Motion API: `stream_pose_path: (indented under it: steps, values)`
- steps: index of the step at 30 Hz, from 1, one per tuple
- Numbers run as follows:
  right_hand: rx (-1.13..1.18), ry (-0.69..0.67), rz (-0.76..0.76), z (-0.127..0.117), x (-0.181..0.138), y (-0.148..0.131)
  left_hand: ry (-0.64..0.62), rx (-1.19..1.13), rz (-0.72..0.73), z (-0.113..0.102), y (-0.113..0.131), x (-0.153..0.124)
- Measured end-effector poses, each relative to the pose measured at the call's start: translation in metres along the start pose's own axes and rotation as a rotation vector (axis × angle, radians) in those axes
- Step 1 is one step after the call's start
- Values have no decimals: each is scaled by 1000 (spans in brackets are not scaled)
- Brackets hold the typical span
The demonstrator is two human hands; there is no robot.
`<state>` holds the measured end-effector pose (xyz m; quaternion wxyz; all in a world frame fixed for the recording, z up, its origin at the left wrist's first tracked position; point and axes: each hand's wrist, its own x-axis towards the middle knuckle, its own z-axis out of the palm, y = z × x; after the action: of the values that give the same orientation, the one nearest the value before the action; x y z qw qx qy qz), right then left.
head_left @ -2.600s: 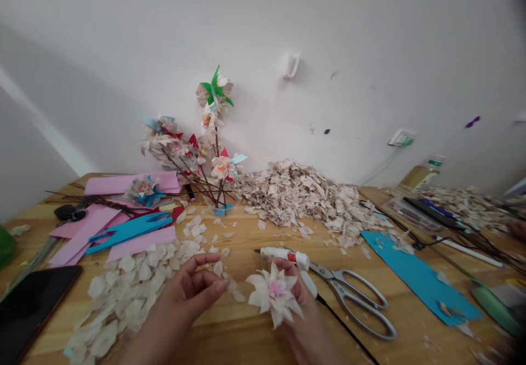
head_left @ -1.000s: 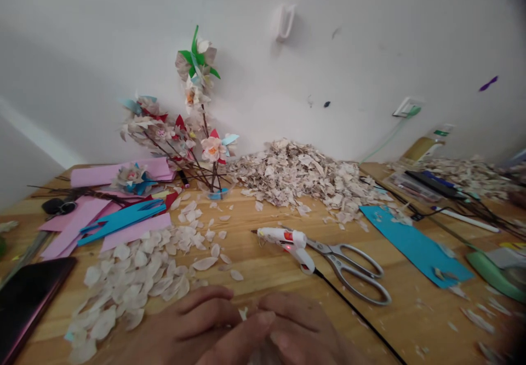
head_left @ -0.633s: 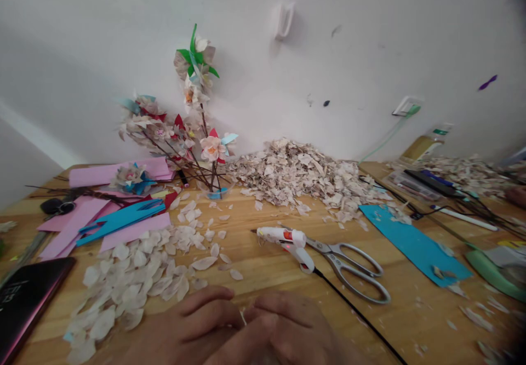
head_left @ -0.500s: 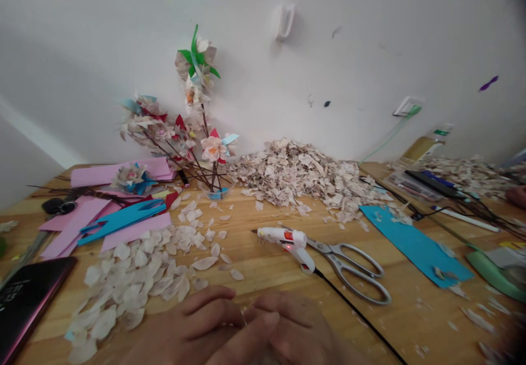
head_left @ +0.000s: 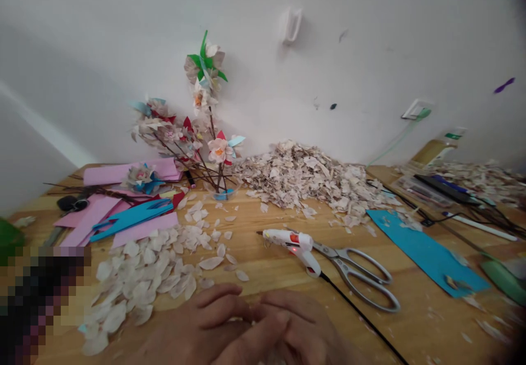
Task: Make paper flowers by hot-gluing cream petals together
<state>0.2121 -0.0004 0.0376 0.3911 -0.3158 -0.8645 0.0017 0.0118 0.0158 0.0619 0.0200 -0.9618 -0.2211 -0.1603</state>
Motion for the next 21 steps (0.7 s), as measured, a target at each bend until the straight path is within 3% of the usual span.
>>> stream_pose_path:
  steps: [3,6,10,15,18,21]
  values:
    - [87,71,16,5,-1,4,-49,10,-1,-5,2,3]
    - [146,32,151,7,-4,8,-60,17,15,-15,5,9]
    - [199,97,250,10,-10,9,-27,-37,3,-21,6,15]
    - [122,161,349,23,-26,15,-56,-148,-95,-17,6,12]
    - [80,153,346,27,-30,23,43,-209,-232,-14,1,-7]
    - [30,123,370,26,-28,28,215,-102,-405,-8,-10,-47]
